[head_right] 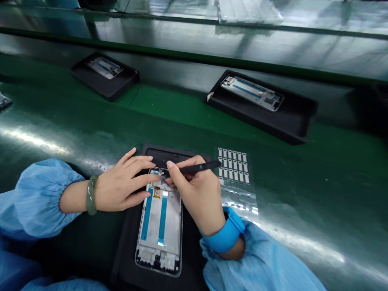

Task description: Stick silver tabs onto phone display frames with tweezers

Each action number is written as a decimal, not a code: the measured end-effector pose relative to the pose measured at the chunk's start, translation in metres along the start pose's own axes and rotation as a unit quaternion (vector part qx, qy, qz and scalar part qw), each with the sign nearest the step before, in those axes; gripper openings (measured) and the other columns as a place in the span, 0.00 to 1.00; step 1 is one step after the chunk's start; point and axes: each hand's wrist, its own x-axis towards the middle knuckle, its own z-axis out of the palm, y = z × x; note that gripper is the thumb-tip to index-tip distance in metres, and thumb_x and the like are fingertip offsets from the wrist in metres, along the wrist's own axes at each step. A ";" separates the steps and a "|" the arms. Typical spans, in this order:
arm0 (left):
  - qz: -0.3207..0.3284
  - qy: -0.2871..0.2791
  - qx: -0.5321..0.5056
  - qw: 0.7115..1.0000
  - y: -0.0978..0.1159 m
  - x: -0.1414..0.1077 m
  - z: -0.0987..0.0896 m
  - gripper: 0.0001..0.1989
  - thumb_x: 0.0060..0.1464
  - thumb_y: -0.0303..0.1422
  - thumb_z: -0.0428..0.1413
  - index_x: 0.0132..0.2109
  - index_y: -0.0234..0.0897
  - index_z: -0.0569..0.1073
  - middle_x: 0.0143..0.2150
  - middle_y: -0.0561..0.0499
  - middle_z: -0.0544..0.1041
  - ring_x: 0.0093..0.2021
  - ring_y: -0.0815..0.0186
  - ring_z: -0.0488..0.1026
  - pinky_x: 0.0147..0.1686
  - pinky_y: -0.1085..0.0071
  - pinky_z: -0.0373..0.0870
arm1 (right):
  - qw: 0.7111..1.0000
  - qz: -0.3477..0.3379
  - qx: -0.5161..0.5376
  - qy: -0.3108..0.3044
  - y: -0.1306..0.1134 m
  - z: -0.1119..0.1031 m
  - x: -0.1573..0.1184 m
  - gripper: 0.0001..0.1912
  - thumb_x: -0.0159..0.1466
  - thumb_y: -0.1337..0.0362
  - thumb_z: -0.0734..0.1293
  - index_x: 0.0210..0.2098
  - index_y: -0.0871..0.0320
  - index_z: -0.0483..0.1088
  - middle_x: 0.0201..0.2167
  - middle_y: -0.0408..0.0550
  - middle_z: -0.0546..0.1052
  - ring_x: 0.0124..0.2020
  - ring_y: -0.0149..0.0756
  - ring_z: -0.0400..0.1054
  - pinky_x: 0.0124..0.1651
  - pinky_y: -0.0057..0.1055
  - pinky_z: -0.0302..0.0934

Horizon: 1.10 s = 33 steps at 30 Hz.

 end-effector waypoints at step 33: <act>-0.007 -0.004 0.033 0.999 0.003 -0.002 0.001 0.18 0.62 0.35 0.44 0.57 0.36 0.64 0.55 0.41 0.67 0.62 0.52 0.57 0.60 0.36 0.42 | 0.994 -0.101 -0.001 -0.043 0.006 -0.001 0.012 0.09 0.59 0.58 0.70 0.32 0.55 0.68 0.29 0.44 0.76 0.30 0.37 0.72 0.27 0.30 0.66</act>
